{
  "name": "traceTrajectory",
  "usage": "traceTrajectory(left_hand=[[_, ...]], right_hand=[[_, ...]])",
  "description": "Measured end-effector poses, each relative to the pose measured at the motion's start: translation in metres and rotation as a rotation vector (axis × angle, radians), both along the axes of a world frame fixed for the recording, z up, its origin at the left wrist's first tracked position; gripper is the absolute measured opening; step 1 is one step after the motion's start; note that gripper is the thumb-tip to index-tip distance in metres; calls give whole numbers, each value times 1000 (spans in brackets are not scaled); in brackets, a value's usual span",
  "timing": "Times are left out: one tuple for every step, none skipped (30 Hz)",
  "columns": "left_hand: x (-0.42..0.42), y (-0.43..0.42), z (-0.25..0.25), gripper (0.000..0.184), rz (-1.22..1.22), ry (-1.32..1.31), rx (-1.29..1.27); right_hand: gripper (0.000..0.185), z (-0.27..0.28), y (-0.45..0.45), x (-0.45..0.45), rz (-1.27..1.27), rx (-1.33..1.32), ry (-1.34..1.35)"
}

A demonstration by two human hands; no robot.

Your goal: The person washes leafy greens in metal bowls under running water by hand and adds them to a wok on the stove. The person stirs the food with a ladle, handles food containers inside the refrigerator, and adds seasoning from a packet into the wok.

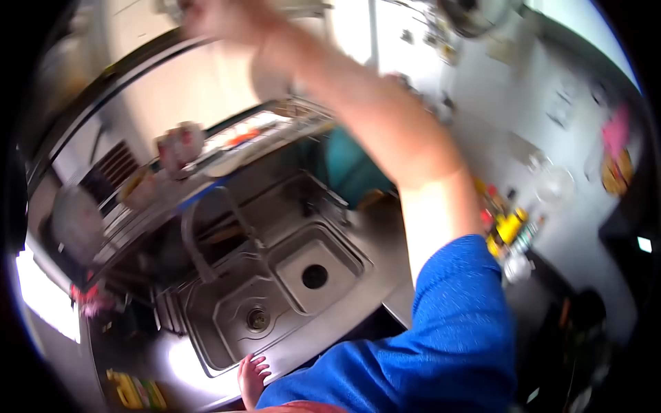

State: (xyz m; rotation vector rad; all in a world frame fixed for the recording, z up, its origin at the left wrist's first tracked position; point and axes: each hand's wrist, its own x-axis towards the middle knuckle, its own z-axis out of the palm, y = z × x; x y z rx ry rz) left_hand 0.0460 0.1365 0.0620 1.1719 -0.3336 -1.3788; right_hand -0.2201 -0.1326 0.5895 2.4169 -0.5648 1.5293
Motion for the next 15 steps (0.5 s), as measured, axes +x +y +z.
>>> traceTrajectory(left_hand=[[-2,-10,0,25,-97,21,-6],[-6,-20,-1,25,-184,14,-6],[-10,-30,-3,25,-276,11,-5],[-16,-39,-5,25,-396,2,4],[-31,-53,-8,26,-588,-18,48],[-39,-59,-10,27,-675,-37,77],[-51,-66,-12,27,-757,-53,96],[-65,-70,-11,27,-829,-61,106],[-79,-73,-7,27,-904,-58,111],[-96,-77,-3,27,-977,-56,111],[-114,-79,0,27,-1042,-69,115],[-134,-78,4,27,-1122,-76,111],[-154,-75,5,27,-1194,-80,102],[-176,-71,5,28,-1255,-82,91],[-198,-64,4,29,-1320,-57,63]], right_hand=[[15,-54,6,-9,138,-277,97],[8,-120,50,-12,222,-125,37],[7,-182,78,-27,-17,-140,278],[10,-237,114,-41,-72,251,482],[10,-378,163,-75,-65,768,53],[12,-457,200,-98,-226,1023,-144],[15,-514,256,-121,-419,1216,-350],[18,-560,325,-147,-615,1420,-404],[20,-580,397,-167,-727,1572,-695],[23,-584,462,-186,-979,1650,-783],[23,-584,523,-204,-1311,1611,-740],[22,-579,580,-218,-1579,1401,-852],[25,-576,627,-233,-1789,1153,-1109],[25,-556,667,-246,-1769,1064,-1444],[32,-551,706,-260,-1760,860,-1620]])
